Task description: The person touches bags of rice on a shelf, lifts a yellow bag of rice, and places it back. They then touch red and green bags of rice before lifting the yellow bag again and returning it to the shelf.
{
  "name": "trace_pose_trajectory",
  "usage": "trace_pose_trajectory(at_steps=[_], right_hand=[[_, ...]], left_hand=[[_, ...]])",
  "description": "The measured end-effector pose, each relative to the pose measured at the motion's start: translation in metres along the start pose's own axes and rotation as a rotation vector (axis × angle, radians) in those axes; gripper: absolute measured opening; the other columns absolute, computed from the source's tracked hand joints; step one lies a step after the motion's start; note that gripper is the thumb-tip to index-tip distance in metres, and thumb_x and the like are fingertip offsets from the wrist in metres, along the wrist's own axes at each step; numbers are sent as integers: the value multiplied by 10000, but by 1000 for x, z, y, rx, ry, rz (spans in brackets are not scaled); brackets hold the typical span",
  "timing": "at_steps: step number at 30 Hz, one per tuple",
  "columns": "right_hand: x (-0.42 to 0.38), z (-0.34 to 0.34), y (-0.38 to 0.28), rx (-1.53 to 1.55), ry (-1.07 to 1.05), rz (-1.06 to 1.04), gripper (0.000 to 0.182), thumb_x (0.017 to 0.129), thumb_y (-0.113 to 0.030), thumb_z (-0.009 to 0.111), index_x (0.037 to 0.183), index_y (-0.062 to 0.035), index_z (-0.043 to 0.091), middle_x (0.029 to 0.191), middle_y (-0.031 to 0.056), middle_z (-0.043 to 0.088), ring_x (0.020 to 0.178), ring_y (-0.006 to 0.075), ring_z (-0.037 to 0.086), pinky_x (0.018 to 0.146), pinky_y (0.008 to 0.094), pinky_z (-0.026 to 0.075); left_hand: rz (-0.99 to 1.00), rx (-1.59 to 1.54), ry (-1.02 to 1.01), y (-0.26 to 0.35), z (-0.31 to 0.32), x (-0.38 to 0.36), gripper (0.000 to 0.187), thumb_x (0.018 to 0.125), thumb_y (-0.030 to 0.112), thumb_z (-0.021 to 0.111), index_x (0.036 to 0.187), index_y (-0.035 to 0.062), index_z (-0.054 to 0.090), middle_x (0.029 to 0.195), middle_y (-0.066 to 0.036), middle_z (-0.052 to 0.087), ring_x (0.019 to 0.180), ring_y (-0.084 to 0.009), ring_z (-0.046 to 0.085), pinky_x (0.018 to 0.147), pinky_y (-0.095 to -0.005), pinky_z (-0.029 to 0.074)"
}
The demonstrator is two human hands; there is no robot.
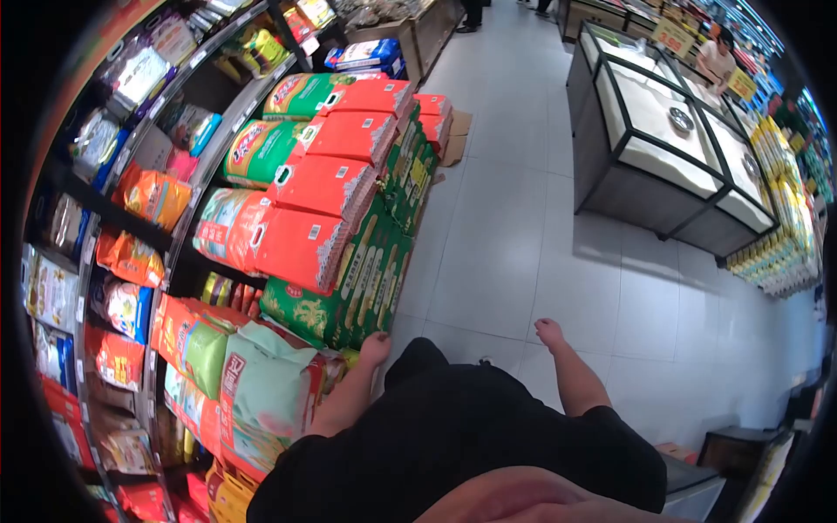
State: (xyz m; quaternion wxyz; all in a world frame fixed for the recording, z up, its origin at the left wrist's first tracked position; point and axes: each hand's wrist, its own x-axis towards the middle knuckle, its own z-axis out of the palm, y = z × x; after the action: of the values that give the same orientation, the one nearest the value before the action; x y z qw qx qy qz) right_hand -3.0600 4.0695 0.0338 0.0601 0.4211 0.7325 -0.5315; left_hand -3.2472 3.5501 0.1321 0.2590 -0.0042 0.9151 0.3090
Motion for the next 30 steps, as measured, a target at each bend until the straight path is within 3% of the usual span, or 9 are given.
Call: trace_pose_trajectory(at_steps=[7,9,12,19,21,22,23,24,30], right_hand=[[14,16,70,-591,-271,94,436,866,-405,609,1009,-10,725,871,163,713,836,283,679,800,425,528],[39,25,160,-892,-506,7,474,863,-459,580,1001,-37,744,1100,195,706,1094,377,640,951,442,501],[21,-5,153,-859,-608,133,448,885,-431,563,1050,-49,730,1120,187,700,1102,369,637,957,440,500],[57,-55,-10,-1008,-560,-95,405,938,-364,523,1165,-76,696,1166,168,688,1120,350,630,970,434,496],[110,-41,-60,-1222,-477,-34,370,957,-307,494,1210,-110,678,1150,169,691,1097,356,643,961,446,504],[137,-39,-78,-1155,-438,-87,359,963,-292,468,1168,-107,698,1141,178,692,1079,374,646,956,465,503],[164,-27,-97,-785,-269,147,373,951,-313,492,1166,-91,700,1150,196,685,1079,389,640,952,467,500],[188,-16,-120,-418,-66,223,375,902,-271,626,1151,7,665,894,119,700,844,229,666,725,385,539],[221,40,-342,-250,-66,-120,448,911,-271,638,1252,19,617,1097,159,700,967,244,675,888,364,523]], left_hand=[[-133,120,-146,-37,24,53,489,880,403,596,1185,29,671,1227,-208,652,1175,-350,608,1000,-419,477],[-228,316,-372,-41,15,51,523,866,435,603,1188,29,672,1229,-211,650,1190,-358,598,1005,-430,474],[-231,356,-379,-148,55,80,532,854,452,615,1147,13,683,1191,-227,659,1154,-386,612,988,-429,485],[-229,210,-380,-107,20,211,476,857,419,605,1041,-8,710,1125,-258,672,1101,-394,638,952,-429,502],[25,495,-473,-64,-11,285,429,863,383,587,996,-3,719,1104,-265,675,1081,-377,652,926,-444,511],[-286,60,-268,-37,-19,312,410,874,365,566,1018,12,717,1103,-259,674,1056,-374,663,909,-456,519],[-189,31,-199,19,-56,318,424,881,373,559,1027,5,711,1088,-254,681,1037,-375,671,901,-455,523],[-130,14,-144,58,-77,336,429,879,370,567,1047,0,706,1080,-245,688,1029,-374,675,903,-450,523],[-13,-171,-179,157,-93,411,484,860,352,618,1203,14,661,1146,-222,688,1083,-338,661,964,-393,498]])
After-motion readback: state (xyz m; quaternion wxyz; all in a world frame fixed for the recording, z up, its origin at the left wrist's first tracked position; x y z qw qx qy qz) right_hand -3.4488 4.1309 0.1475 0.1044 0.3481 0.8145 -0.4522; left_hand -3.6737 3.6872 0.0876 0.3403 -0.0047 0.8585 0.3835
